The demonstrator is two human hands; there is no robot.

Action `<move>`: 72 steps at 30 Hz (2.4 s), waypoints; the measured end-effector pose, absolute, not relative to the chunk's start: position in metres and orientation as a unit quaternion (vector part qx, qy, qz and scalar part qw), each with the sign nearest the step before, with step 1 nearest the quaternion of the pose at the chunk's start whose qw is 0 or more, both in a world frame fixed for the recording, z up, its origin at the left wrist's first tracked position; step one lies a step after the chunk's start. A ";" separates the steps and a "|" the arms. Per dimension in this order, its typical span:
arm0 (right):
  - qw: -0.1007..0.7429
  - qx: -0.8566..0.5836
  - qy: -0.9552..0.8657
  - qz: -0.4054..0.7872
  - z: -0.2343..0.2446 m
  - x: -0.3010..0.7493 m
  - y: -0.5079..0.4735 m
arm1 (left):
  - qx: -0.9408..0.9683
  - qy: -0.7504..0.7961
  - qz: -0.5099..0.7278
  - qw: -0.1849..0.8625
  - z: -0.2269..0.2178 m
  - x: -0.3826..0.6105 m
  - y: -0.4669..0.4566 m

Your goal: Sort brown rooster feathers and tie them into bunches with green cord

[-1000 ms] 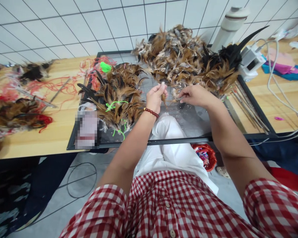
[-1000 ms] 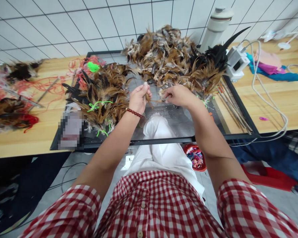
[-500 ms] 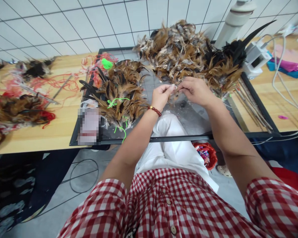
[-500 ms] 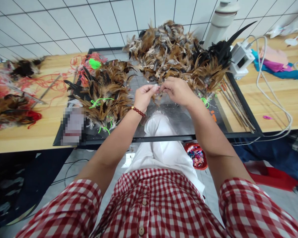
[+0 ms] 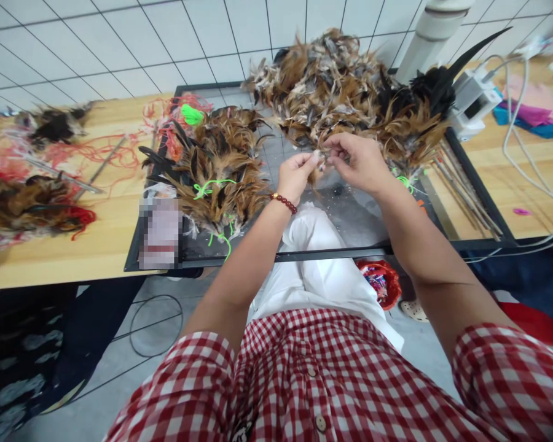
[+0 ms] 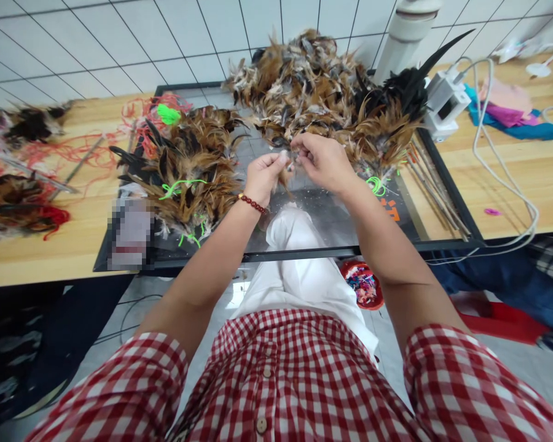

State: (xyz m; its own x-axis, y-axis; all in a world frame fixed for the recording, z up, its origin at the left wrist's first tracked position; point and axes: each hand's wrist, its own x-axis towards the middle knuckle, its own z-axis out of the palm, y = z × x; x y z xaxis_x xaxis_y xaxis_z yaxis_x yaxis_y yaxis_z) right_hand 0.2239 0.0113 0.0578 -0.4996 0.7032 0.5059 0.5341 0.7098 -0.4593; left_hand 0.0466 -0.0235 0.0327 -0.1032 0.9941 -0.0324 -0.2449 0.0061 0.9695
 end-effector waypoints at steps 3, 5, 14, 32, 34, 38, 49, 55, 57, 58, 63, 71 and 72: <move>0.307 -0.400 -0.853 0.132 0.054 0.228 0.016 | 0.364 0.479 0.588 0.541 0.031 0.042 -0.019; 0.278 -0.406 -0.858 0.149 0.051 0.230 0.018 | 0.349 0.488 0.596 0.533 0.030 0.038 -0.016; 0.394 -0.376 -0.740 0.396 0.052 0.215 0.017 | 0.367 0.469 0.602 0.532 0.027 0.041 -0.017; 0.275 -0.407 -0.788 0.371 0.066 0.237 0.020 | 0.304 0.514 0.618 0.511 0.037 0.041 -0.019; 0.228 -0.404 -0.810 0.359 0.069 0.241 0.020 | 0.298 0.512 0.621 0.513 0.036 0.040 -0.018; 0.166 -0.374 -0.866 0.286 0.064 0.241 0.022 | 0.301 0.506 0.624 0.514 0.034 0.040 -0.016; 0.295 -0.383 -0.872 0.074 0.064 0.222 0.005 | 0.320 0.480 0.603 0.551 0.041 0.043 -0.023; 0.259 -0.367 -0.891 0.065 0.066 0.219 -0.001 | 0.320 0.454 0.595 0.581 0.040 0.043 -0.023; 0.221 -0.362 -0.904 0.057 0.059 0.225 0.008 | 0.308 0.464 0.612 0.562 0.040 0.040 -0.021; 0.203 -0.364 -0.907 0.053 0.055 0.230 0.013 | 0.302 0.468 0.617 0.556 0.040 0.039 -0.021; 0.156 -0.361 -0.917 0.064 0.038 0.249 0.034 | 0.294 0.473 0.612 0.561 0.039 0.038 -0.020; 0.185 -0.381 -0.904 0.055 0.046 0.241 0.022 | 0.293 0.481 0.607 0.561 0.040 0.039 -0.020; 0.186 -0.386 -0.902 0.051 0.048 0.241 0.021 | 0.289 0.479 0.609 0.562 0.040 0.039 -0.020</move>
